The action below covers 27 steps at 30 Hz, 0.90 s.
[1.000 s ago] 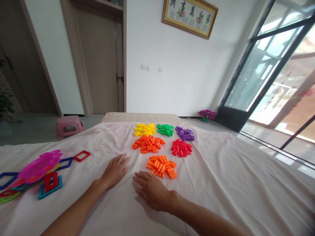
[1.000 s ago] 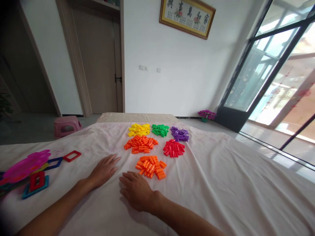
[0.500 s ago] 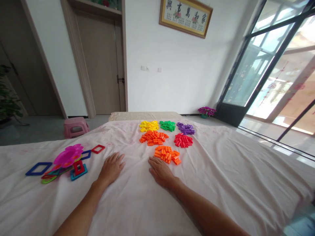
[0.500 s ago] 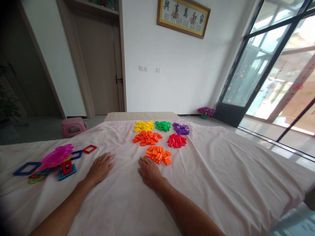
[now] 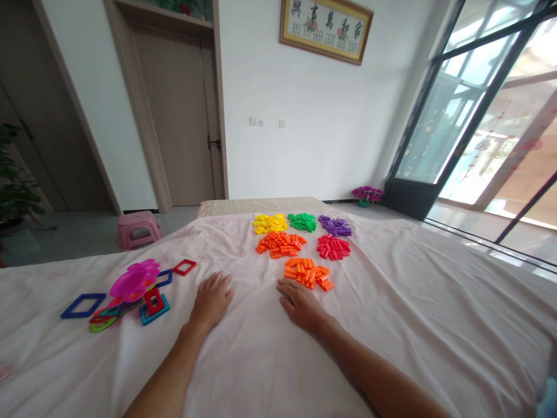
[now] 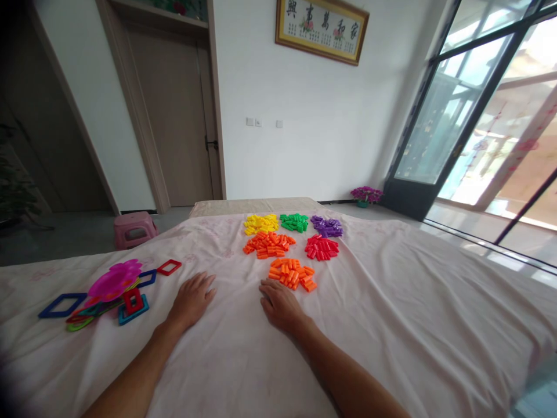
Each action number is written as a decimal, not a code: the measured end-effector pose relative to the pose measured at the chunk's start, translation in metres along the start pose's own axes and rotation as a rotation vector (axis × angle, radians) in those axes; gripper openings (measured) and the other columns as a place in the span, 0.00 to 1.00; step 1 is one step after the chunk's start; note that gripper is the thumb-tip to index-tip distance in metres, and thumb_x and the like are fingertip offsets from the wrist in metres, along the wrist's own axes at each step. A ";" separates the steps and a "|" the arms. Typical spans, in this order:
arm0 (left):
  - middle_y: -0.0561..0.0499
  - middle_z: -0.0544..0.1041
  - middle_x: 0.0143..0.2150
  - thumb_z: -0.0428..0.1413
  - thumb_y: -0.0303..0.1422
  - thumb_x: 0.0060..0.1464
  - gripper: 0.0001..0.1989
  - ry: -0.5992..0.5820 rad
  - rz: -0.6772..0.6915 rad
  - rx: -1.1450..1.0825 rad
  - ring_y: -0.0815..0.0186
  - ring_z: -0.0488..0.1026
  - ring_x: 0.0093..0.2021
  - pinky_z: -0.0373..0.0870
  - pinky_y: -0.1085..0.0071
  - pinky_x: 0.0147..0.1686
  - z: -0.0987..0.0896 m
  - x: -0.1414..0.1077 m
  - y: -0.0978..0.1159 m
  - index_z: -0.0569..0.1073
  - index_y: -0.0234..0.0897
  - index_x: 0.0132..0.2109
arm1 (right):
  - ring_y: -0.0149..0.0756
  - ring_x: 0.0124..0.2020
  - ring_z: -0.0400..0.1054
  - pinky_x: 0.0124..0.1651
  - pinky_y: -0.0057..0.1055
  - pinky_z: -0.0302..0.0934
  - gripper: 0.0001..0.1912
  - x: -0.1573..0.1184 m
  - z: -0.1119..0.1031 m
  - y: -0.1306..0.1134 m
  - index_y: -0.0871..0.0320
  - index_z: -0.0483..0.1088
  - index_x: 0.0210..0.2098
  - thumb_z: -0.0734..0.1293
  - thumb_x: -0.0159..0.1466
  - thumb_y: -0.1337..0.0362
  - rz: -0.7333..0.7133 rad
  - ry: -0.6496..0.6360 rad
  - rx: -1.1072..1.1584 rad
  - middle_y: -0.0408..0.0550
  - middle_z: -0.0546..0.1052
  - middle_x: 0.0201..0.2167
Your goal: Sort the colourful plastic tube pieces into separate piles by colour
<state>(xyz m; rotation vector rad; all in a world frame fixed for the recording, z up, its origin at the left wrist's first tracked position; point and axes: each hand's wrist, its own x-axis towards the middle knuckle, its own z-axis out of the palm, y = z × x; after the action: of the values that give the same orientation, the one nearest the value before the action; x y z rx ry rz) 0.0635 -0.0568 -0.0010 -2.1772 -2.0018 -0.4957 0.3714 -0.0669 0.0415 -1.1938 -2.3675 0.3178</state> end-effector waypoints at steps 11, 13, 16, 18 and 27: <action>0.39 0.67 0.67 0.49 0.39 0.64 0.23 -0.017 -0.010 -0.068 0.52 0.59 0.68 0.52 0.53 0.67 -0.011 -0.001 0.002 0.71 0.38 0.62 | 0.44 0.64 0.63 0.66 0.45 0.57 0.22 0.003 0.007 0.009 0.59 0.71 0.58 0.60 0.67 0.63 -0.020 0.003 -0.017 0.55 0.71 0.62; 0.39 0.67 0.67 0.49 0.39 0.64 0.23 -0.013 -0.015 -0.066 0.52 0.59 0.68 0.51 0.52 0.67 -0.011 -0.001 0.003 0.71 0.38 0.62 | 0.44 0.64 0.63 0.66 0.46 0.57 0.22 0.004 0.007 0.010 0.58 0.71 0.58 0.60 0.67 0.63 -0.023 0.007 -0.008 0.56 0.70 0.62; 0.39 0.67 0.66 0.49 0.39 0.64 0.23 -0.007 -0.016 -0.064 0.52 0.60 0.67 0.52 0.52 0.67 -0.012 -0.001 0.004 0.71 0.37 0.62 | 0.44 0.64 0.63 0.66 0.46 0.57 0.21 0.004 0.008 0.012 0.58 0.72 0.57 0.61 0.67 0.62 -0.020 0.015 0.014 0.56 0.71 0.61; 0.39 0.68 0.66 0.49 0.39 0.64 0.23 -0.006 -0.015 -0.061 0.53 0.60 0.67 0.52 0.52 0.67 -0.012 -0.001 0.005 0.71 0.38 0.62 | 0.44 0.63 0.64 0.66 0.46 0.57 0.21 0.004 0.009 0.014 0.57 0.72 0.57 0.61 0.67 0.62 -0.019 0.019 0.028 0.55 0.71 0.61; 0.38 0.67 0.66 0.48 0.38 0.65 0.23 -0.024 -0.014 -0.052 0.53 0.60 0.68 0.52 0.52 0.67 -0.014 -0.001 0.006 0.70 0.37 0.62 | 0.46 0.62 0.65 0.66 0.46 0.57 0.21 0.004 0.007 0.012 0.57 0.73 0.56 0.62 0.66 0.63 -0.010 0.030 0.047 0.55 0.72 0.60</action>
<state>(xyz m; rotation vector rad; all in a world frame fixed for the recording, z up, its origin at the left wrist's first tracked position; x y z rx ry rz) 0.0675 -0.0627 0.0123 -2.2111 -2.0406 -0.5316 0.3743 -0.0559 0.0319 -1.1572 -2.3267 0.3488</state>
